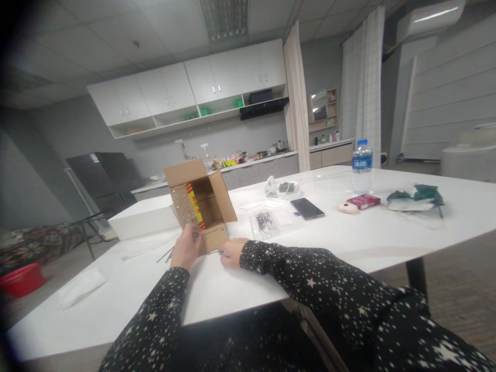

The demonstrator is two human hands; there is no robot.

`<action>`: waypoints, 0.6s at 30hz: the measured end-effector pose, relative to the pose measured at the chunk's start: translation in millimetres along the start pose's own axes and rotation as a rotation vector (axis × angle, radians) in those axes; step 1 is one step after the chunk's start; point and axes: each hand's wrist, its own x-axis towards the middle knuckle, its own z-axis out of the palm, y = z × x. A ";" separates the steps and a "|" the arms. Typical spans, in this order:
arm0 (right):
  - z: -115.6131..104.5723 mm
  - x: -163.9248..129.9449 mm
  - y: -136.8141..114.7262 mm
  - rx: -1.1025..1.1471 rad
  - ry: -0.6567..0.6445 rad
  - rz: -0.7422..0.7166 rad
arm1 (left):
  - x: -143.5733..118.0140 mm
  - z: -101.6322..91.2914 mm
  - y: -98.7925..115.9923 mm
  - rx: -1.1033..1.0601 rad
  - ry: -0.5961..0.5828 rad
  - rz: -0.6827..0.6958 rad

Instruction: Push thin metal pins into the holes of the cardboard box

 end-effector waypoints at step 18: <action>-2.1 -0.9 -0.5 0.012 0.000 0.001 | -0.2 -3.0 1.9 -0.047 0.013 -0.019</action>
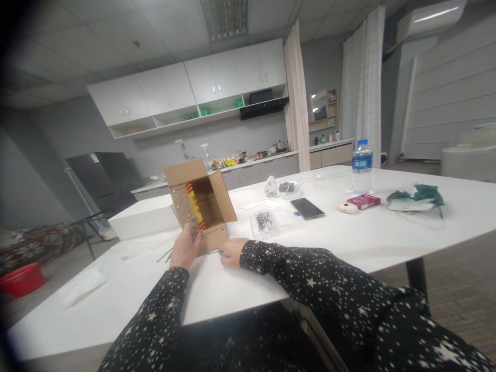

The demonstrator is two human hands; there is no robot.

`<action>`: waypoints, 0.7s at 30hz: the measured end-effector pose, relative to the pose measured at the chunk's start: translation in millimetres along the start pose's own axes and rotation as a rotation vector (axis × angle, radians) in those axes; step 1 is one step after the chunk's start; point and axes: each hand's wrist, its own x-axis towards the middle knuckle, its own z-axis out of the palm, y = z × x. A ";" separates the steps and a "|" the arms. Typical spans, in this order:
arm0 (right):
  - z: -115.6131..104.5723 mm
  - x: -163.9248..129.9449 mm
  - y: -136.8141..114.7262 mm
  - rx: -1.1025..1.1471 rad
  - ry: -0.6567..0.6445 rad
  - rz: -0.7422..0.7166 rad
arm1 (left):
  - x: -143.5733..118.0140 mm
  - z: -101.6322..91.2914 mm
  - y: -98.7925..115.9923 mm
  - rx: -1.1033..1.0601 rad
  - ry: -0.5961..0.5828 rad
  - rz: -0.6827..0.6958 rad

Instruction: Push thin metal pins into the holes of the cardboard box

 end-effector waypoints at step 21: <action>2.7 0.6 0.5 -0.009 0.011 -0.006 | -0.5 4.2 -5.2 0.103 -0.095 0.117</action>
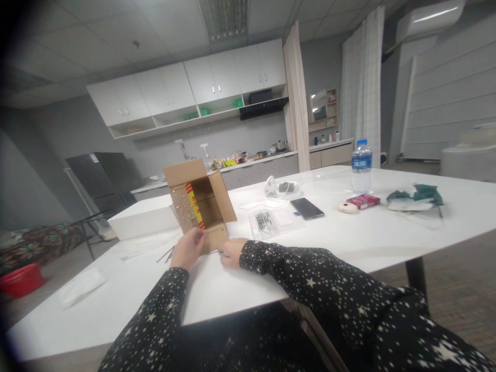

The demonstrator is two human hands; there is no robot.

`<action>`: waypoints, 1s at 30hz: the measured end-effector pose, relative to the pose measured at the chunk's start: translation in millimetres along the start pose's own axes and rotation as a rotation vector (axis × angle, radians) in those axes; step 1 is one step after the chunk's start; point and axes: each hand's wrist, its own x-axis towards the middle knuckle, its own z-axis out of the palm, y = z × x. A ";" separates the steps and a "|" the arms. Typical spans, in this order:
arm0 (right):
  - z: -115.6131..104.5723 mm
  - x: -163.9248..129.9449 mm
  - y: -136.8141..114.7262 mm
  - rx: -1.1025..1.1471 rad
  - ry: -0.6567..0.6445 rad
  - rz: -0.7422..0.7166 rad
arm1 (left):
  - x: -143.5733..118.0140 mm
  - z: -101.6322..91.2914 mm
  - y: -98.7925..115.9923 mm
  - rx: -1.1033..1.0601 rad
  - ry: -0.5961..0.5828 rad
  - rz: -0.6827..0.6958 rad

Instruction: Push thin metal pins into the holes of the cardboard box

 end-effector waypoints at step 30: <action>-10.7 -4.2 -5.3 0.000 -0.030 -0.020 | -8.4 -1.6 16.8 -0.175 -0.290 0.248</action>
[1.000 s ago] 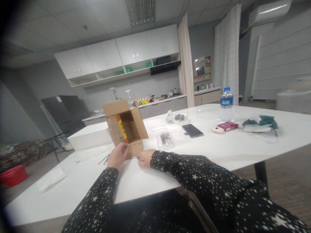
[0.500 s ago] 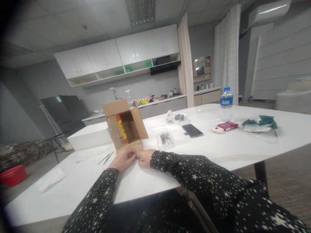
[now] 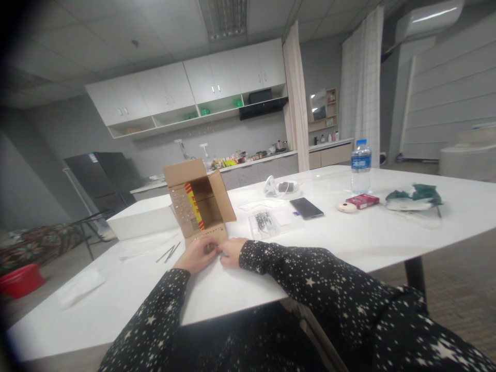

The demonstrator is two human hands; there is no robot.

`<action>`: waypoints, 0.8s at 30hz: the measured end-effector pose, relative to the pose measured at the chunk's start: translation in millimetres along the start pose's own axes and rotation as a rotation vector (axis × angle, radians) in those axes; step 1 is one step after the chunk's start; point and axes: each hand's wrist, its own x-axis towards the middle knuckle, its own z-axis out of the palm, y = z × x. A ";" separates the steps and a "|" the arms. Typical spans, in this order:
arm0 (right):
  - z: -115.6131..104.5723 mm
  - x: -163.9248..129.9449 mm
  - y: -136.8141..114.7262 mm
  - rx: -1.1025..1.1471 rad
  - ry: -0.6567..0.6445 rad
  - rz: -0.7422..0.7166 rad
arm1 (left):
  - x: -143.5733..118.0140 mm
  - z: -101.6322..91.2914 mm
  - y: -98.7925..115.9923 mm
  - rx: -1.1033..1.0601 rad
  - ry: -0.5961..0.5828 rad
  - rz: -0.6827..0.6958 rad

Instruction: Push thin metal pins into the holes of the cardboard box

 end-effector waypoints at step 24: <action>-0.1 -0.2 -1.7 0.010 -0.001 0.004 | -0.1 3.1 -1.5 0.018 -0.012 -0.048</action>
